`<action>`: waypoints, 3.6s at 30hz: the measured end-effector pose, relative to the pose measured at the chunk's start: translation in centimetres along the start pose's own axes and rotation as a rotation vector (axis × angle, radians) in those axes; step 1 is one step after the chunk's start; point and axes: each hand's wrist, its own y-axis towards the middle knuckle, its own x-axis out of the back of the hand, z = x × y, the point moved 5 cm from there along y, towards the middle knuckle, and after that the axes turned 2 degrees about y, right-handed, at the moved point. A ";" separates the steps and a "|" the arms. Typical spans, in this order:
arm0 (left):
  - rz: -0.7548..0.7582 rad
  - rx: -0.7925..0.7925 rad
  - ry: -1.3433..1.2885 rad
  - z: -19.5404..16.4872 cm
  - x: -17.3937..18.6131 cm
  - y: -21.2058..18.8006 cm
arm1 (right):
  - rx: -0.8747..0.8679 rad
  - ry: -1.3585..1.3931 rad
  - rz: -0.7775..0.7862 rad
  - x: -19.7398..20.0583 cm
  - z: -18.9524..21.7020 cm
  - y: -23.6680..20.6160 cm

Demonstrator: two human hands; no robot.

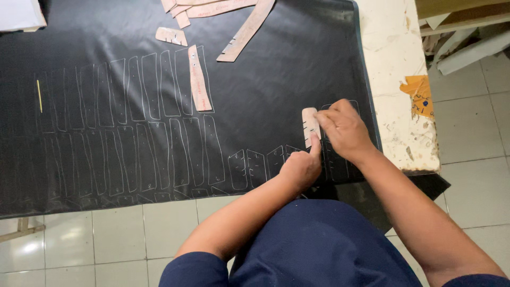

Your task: The person uses a small paper template and a yellow marking tool to trace outlines onto a large black sheet of material laid on a table. They repeatedly position the template, trace its edges, and move to adjacent spots to create a series of identical marked shapes.

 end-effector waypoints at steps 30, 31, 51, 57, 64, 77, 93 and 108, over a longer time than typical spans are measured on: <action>-0.140 -0.162 0.139 -0.7 0.7 0.6 | 0.226 -0.196 0.051 -1.8 2.0 1.2; -0.139 -0.152 0.155 -0.7 1.1 0.6 | 0.216 -0.226 0.042 -1.6 1.9 1.4; -0.356 -0.343 0.315 -1.7 6.1 -0.5 | 0.223 -0.208 0.036 -2.3 1.0 4.1; -0.320 -0.311 0.107 0.0 7.0 0.2 | 0.179 -0.216 0.000 -2.2 0.9 5.3; -0.344 -0.274 0.040 1.0 7.3 0.9 | 0.111 -0.192 -0.005 -1.4 0.7 5.2; -0.304 -0.202 -0.061 2.4 8.6 0.5 | 0.077 -0.236 -0.007 -0.3 -0.2 -0.8; -0.292 -0.159 -0.181 4.6 7.9 0.1 | 0.094 -0.175 0.003 -1.7 2.3 -3.9; -0.382 -0.183 -0.249 5.8 6.9 -0.3 | -0.096 0.047 -0.082 -1.7 1.8 -2.6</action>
